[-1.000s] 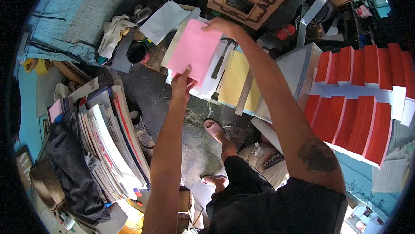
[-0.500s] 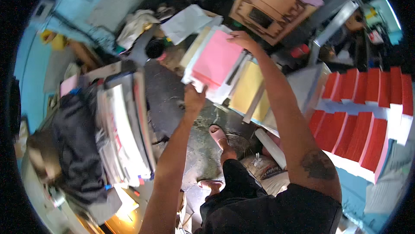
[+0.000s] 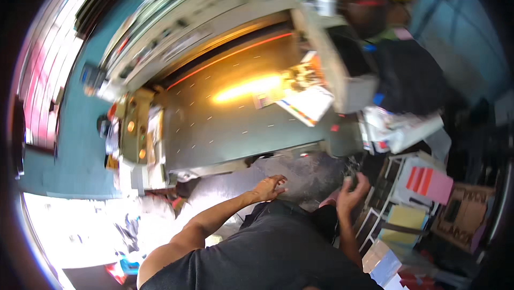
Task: Operator aligns and cuts stacks of paper using a Polar hydraulic paper cutting machine.
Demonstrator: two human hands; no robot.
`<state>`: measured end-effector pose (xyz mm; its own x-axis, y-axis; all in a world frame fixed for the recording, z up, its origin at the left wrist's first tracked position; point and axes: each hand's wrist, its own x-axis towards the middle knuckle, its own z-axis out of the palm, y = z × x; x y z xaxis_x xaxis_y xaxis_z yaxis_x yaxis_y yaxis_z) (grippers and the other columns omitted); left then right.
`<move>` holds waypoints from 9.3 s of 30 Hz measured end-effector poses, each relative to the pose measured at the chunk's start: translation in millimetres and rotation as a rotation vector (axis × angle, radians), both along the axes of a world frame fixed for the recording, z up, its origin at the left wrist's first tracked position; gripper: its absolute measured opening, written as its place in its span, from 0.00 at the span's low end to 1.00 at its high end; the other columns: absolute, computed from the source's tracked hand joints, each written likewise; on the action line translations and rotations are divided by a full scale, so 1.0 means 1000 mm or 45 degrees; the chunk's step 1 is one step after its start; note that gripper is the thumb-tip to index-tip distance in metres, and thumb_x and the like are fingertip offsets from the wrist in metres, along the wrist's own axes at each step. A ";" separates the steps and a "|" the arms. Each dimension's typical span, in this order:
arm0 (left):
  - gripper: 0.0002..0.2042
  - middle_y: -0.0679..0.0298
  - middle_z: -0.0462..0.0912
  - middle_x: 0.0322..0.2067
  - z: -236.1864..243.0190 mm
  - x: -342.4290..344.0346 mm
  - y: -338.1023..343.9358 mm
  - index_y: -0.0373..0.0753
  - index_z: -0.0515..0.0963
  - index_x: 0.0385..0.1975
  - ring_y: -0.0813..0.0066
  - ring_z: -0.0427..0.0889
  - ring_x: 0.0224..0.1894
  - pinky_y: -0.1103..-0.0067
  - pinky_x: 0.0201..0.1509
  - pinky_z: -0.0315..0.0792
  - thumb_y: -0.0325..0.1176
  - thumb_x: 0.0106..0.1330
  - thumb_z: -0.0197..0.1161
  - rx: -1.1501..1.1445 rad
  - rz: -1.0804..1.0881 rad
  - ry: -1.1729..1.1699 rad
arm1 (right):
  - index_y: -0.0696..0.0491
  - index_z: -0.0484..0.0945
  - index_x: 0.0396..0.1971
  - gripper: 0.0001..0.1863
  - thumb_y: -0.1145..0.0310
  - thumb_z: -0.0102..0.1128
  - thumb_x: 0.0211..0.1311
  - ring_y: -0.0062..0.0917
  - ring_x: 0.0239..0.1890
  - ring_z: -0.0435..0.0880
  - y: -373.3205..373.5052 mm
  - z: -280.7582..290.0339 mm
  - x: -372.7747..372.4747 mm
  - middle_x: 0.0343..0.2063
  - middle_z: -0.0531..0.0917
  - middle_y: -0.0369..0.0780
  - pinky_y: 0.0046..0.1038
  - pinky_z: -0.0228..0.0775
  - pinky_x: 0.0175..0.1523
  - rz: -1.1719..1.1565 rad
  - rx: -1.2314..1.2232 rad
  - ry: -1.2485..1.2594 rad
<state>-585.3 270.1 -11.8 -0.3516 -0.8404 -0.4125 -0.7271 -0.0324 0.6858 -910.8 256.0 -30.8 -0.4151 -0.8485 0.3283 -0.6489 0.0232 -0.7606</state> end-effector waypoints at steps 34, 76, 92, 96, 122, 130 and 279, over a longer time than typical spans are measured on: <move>0.41 0.52 0.81 0.48 0.135 0.821 0.400 0.26 0.72 0.58 0.62 0.79 0.53 0.70 0.59 0.71 0.58 0.57 0.71 -0.617 2.538 0.017 | 0.64 0.69 0.57 0.32 0.60 0.70 0.61 0.22 0.37 0.82 0.181 0.089 0.826 0.39 0.82 0.43 0.25 0.77 0.42 2.192 1.713 -0.665; 0.56 0.47 0.52 0.69 0.056 0.713 0.391 0.35 0.46 0.73 0.50 0.58 0.71 0.55 0.73 0.53 0.67 0.56 0.67 -0.505 2.587 2.088 | 0.58 0.81 0.45 0.21 0.60 0.69 0.55 0.23 0.44 0.82 0.184 0.099 0.982 0.41 0.84 0.38 0.26 0.71 0.53 1.434 1.525 -1.129; 0.29 0.57 0.76 0.54 0.053 0.667 0.379 0.34 0.66 0.62 0.63 0.76 0.58 0.66 0.63 0.70 0.46 0.68 0.63 -1.040 2.437 1.961 | 0.63 0.70 0.51 0.34 0.64 0.77 0.47 0.29 0.44 0.81 0.252 0.089 0.904 0.42 0.80 0.42 0.29 0.75 0.53 1.628 1.316 -0.986; 0.26 0.57 0.77 0.52 0.072 0.593 0.391 0.32 0.67 0.60 0.64 0.78 0.55 0.67 0.60 0.73 0.43 0.69 0.62 -1.052 2.456 1.795 | 0.61 0.72 0.50 0.32 0.59 0.74 0.50 0.28 0.35 0.84 0.228 0.102 0.831 0.38 0.80 0.43 0.29 0.83 0.40 1.753 1.461 -1.223; 0.28 0.52 0.78 0.50 0.068 0.446 0.031 0.27 0.69 0.58 0.62 0.79 0.53 0.69 0.58 0.73 0.41 0.64 0.65 0.022 1.435 1.588 | 0.55 0.68 0.55 0.31 0.61 0.70 0.54 0.36 0.44 0.84 -0.020 0.077 0.519 0.46 0.79 0.44 0.42 0.78 0.52 0.812 0.921 -1.584; 0.30 0.50 0.82 0.47 0.023 0.497 -0.045 0.26 0.71 0.56 0.61 0.85 0.46 0.68 0.48 0.80 0.41 0.60 0.71 0.446 1.354 1.297 | 0.56 0.70 0.57 0.25 0.67 0.65 0.60 0.35 0.46 0.84 -0.020 0.061 0.554 0.48 0.81 0.43 0.42 0.77 0.55 0.455 0.867 -1.621; 0.22 0.63 0.72 0.32 -0.018 0.508 -0.269 0.38 0.76 0.18 0.58 0.68 0.45 0.62 0.49 0.70 0.45 0.41 0.84 -0.962 1.703 -0.125 | 0.48 0.71 0.58 0.28 0.52 0.55 0.61 0.34 0.56 0.77 -0.045 -0.086 0.292 0.55 0.78 0.37 0.47 0.70 0.59 -0.073 0.628 -1.984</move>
<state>-77.6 1.0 -29.8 0.8079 -0.5261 0.2655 -0.4924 -0.3554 0.7945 -618.6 210.8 -117.3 -0.0993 -0.7109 -0.6962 0.7043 0.4440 -0.5539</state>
